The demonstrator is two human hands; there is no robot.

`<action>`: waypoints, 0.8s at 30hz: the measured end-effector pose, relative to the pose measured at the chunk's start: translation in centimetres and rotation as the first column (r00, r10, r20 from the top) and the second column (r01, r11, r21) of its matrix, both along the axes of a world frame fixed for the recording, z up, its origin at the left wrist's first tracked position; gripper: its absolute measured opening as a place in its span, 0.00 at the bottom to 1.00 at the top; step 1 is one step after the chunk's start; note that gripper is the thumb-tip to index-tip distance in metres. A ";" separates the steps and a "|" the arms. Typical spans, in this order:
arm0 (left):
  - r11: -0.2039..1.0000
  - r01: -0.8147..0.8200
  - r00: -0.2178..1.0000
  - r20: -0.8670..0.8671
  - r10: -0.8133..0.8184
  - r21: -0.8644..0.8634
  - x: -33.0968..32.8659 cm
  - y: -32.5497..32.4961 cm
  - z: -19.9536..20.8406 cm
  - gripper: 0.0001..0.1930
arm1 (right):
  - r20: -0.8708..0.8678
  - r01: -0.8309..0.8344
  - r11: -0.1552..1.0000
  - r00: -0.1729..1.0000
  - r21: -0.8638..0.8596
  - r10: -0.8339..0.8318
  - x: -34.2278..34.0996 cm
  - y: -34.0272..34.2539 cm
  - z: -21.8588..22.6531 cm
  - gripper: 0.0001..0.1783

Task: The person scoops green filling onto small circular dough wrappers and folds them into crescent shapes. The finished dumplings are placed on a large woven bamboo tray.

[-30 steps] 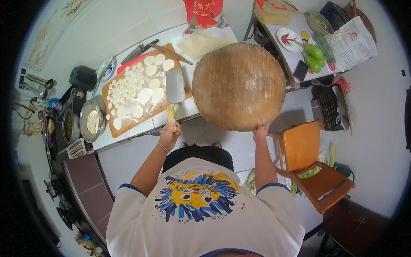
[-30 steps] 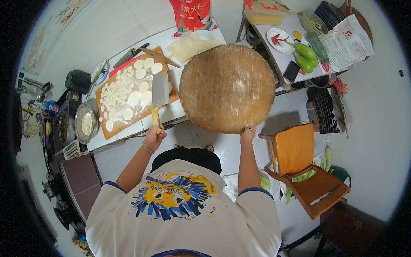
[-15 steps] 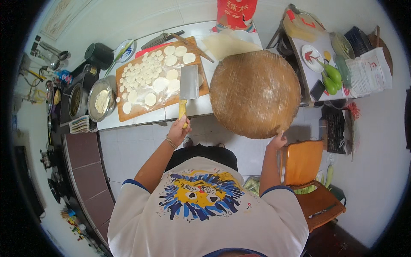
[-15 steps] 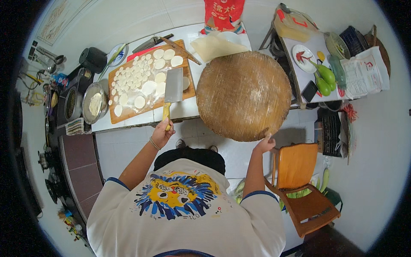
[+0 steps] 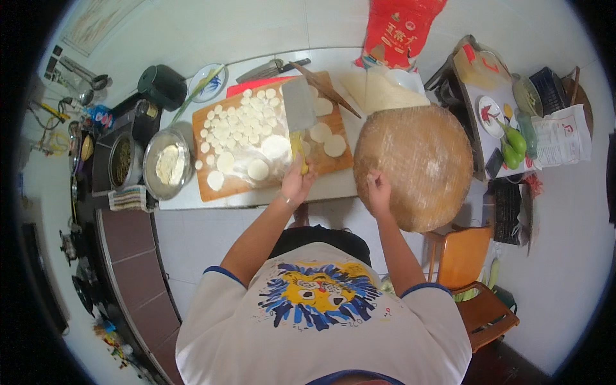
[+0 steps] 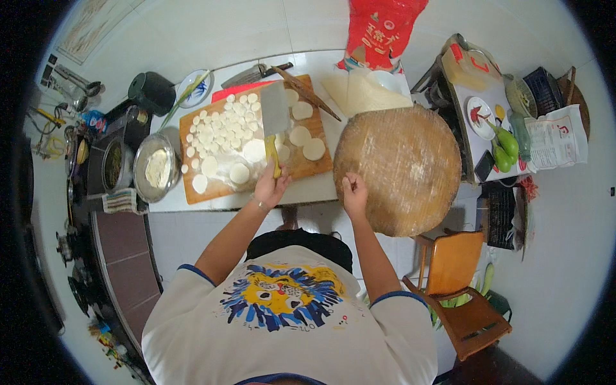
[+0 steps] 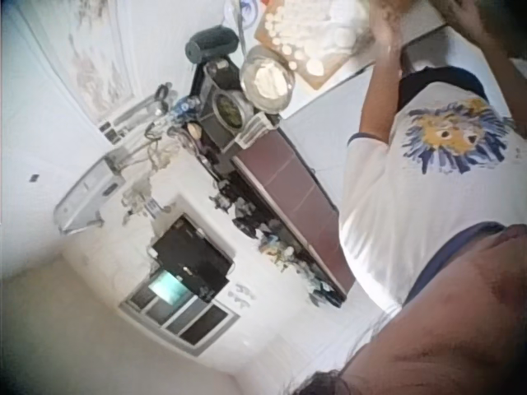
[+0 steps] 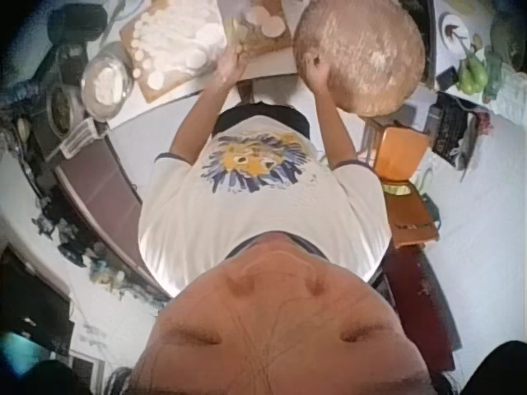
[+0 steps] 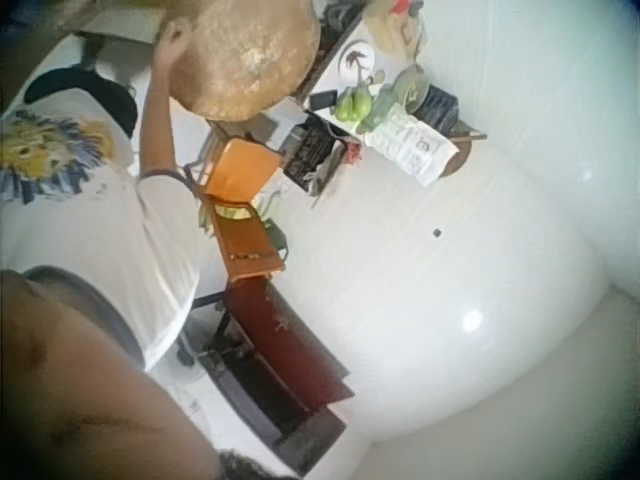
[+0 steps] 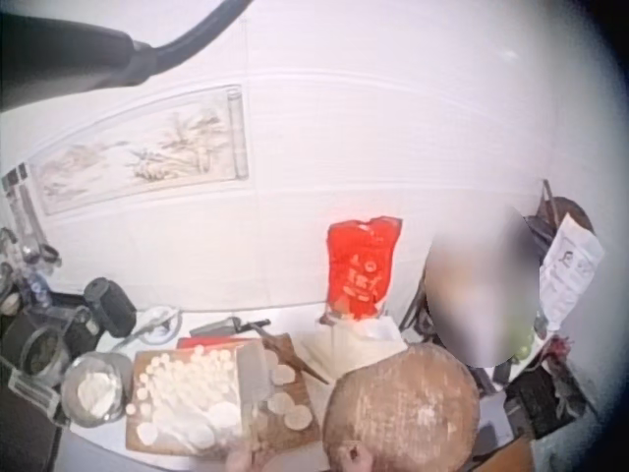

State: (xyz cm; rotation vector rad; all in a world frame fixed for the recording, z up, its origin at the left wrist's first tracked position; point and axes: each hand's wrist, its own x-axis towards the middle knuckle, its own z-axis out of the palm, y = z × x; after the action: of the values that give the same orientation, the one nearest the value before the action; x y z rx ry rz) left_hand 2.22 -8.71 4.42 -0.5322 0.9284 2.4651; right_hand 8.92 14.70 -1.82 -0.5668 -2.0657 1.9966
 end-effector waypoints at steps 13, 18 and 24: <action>0.878 -0.327 0.944 0.171 0.283 0.351 -28.8 -2.2 -6.4 0.12 | 0.287 0.248 0.939 0.941 -0.237 -0.176 0.4 -2.8 0.2 0.08; 0.872 -0.349 0.933 0.210 0.291 0.343 -33.8 -1.3 -9.1 0.12 | 0.284 0.303 0.936 0.927 -0.178 -0.246 0.0 -3.1 1.0 0.06; 0.914 -0.363 0.927 0.170 0.335 0.180 -40.2 -1.6 -11.0 0.12 | 0.367 0.307 0.944 0.897 -0.120 -0.246 -1.8 -3.4 3.2 0.07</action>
State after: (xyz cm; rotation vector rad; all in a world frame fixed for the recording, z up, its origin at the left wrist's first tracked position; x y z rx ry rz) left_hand -38.01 -10.28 -6.60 -0.8431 0.5470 2.7578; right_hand 7.15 11.27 1.39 -1.2576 -1.8539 2.0289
